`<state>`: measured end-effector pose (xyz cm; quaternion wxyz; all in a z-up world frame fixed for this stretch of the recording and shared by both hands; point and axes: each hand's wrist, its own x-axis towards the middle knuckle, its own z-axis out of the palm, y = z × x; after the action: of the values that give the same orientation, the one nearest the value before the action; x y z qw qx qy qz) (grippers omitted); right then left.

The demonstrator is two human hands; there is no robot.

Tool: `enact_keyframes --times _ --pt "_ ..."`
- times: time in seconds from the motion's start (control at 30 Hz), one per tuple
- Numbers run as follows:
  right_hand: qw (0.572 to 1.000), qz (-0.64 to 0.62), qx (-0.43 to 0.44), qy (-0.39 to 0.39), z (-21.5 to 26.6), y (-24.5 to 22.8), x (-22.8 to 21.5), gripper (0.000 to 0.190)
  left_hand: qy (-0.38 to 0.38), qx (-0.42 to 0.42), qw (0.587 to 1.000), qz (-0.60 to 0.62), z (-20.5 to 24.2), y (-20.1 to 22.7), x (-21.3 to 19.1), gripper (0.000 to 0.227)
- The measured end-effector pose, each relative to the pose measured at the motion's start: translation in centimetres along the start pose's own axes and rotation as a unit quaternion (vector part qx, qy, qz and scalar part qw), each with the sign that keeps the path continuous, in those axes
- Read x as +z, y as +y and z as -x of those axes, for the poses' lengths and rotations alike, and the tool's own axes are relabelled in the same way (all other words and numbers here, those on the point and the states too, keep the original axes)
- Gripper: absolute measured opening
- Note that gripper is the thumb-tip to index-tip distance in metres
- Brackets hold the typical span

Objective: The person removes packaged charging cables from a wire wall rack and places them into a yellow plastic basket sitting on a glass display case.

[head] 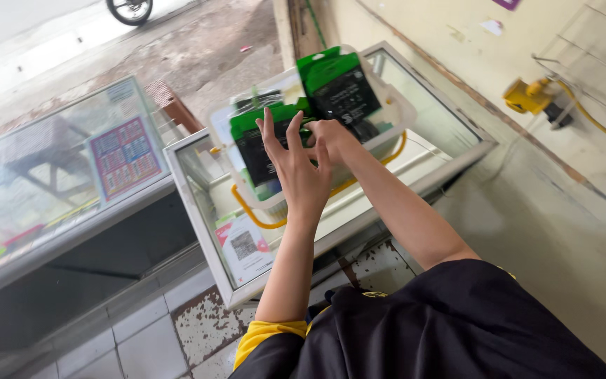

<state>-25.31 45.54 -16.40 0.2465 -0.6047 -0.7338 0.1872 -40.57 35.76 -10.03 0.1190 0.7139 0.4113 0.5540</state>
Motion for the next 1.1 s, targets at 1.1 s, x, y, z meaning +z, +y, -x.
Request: enact_keyframes --times 1.1 --pt "0.713 0.098 0.204 0.663 63.2 12.8 -32.5 0.067 -0.329 0.063 0.726 0.601 19.1 46.8 32.1 0.057"
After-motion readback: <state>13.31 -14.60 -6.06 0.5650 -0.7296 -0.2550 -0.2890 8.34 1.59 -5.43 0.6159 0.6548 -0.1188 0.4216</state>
